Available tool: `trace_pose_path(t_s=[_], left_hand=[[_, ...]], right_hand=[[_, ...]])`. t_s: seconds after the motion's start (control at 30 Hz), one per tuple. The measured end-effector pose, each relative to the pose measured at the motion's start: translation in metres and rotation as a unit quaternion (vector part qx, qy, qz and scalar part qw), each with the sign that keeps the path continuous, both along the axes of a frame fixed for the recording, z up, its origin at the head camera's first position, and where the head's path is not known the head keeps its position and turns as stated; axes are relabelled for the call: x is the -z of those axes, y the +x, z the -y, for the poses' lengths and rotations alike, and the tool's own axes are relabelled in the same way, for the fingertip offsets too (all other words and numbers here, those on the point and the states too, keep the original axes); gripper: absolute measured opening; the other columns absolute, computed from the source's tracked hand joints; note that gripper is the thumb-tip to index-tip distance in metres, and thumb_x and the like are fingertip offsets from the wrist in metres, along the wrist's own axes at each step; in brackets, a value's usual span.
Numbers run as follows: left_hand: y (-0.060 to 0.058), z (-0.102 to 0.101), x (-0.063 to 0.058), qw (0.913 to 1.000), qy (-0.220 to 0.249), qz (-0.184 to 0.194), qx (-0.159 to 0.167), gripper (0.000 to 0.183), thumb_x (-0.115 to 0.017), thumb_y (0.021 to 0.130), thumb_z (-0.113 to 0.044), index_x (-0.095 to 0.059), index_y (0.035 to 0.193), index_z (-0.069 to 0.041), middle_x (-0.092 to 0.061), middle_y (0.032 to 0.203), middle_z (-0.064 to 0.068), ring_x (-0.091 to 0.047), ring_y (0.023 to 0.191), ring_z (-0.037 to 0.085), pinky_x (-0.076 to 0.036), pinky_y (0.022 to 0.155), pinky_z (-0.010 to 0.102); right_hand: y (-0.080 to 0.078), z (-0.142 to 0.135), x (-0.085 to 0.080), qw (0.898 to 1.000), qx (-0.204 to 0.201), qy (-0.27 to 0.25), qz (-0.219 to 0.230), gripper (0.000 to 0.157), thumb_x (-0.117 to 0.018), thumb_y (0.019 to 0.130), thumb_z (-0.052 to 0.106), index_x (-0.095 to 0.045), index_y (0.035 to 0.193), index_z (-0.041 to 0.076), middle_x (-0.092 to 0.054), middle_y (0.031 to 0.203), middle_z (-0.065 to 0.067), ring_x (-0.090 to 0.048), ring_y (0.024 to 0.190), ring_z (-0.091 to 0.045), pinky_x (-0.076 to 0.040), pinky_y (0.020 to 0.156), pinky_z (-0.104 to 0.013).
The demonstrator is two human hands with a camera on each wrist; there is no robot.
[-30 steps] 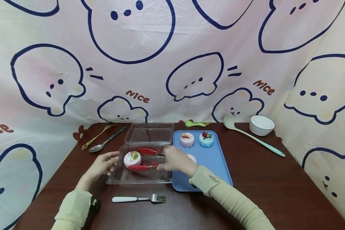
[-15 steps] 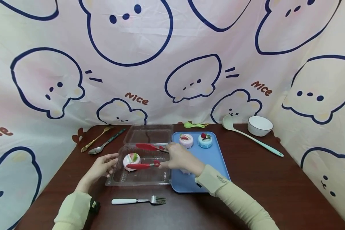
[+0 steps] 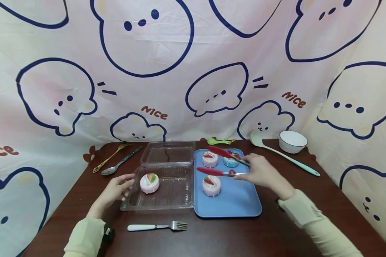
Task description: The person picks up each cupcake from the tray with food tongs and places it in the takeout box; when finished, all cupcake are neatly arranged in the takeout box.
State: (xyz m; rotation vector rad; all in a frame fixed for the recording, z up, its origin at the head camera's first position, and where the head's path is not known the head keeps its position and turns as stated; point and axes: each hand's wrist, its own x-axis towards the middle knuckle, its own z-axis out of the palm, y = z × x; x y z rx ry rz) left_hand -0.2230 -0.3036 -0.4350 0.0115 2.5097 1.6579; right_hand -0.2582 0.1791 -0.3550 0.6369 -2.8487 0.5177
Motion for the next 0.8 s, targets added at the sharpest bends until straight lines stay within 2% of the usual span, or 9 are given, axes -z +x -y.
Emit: trace_pose_path(t_s=[0.13, 0.27, 0.4, 0.53, 0.8], left_hand=[[0.0, 0.001, -0.002, 1.0, -0.004, -0.002, 0.003, 0.047, -0.049, 0.094, -0.022, -0.038, 0.133, 0.003, -0.047, 0.079, 0.008, -0.046, 0.055, 0.011, -0.045, 0.046, 0.026], [0.0, 0.001, -0.005, 0.9999, -0.007, -0.008, -0.001, 0.047, -0.049, 0.094, -0.022, -0.038, 0.133, 0.003, -0.047, 0.08, 0.009, -0.045, 0.055, 0.012, -0.044, 0.045, 0.027], [0.001, 0.001, -0.007, 0.9999, -0.009, -0.008, -0.004, 0.047, -0.049, 0.095, -0.022, -0.037, 0.133, 0.003, -0.048, 0.081, 0.009, -0.045, 0.055, 0.011, -0.044, 0.046, 0.026], [0.0, 0.0, -0.006, 1.0, -0.007, -0.002, -0.005, 0.046, -0.048, 0.095, -0.021, -0.037, 0.133, 0.003, -0.048, 0.081, 0.008, -0.045, 0.054, 0.011, -0.044, 0.046, 0.026], [0.0, -0.002, -0.002, 1.0, -0.004, 0.002, -0.003, 0.047, -0.048, 0.095, -0.022, -0.038, 0.133, 0.003, -0.048, 0.081, 0.008, -0.045, 0.054, 0.011, -0.044, 0.046, 0.026]], right_hand=[[0.008, -0.038, 0.001, 0.999, 0.032, -0.001, 0.009, 0.082, -0.074, 0.059, 0.061, -0.061, 0.108, -0.003, -0.061, 0.095, -0.014, -0.053, 0.078, -0.021, -0.049, 0.062, -0.035], [0.019, -0.052, 0.006, 0.999, 0.04, -0.017, 0.024, 0.076, -0.077, 0.059, 0.055, -0.061, 0.104, -0.003, -0.059, 0.086, -0.01, -0.048, 0.07, -0.018, -0.043, 0.053, -0.029], [0.029, -0.05, 0.018, 0.998, 0.031, -0.032, 0.044, 0.072, -0.079, 0.06, 0.05, -0.06, 0.106, -0.003, -0.06, 0.089, -0.009, -0.049, 0.07, -0.017, -0.043, 0.053, -0.027], [0.035, -0.043, 0.034, 0.997, 0.02, -0.038, 0.057, 0.076, -0.079, 0.06, 0.05, -0.059, 0.111, -0.002, -0.062, 0.097, -0.01, -0.051, 0.075, -0.017, -0.045, 0.057, -0.026], [0.039, -0.037, 0.047, 0.995, 0.021, -0.053, 0.076, 0.068, -0.08, 0.058, 0.051, -0.062, 0.102, 0.002, -0.061, 0.086, -0.006, -0.05, 0.072, -0.017, -0.043, 0.054, -0.024]])
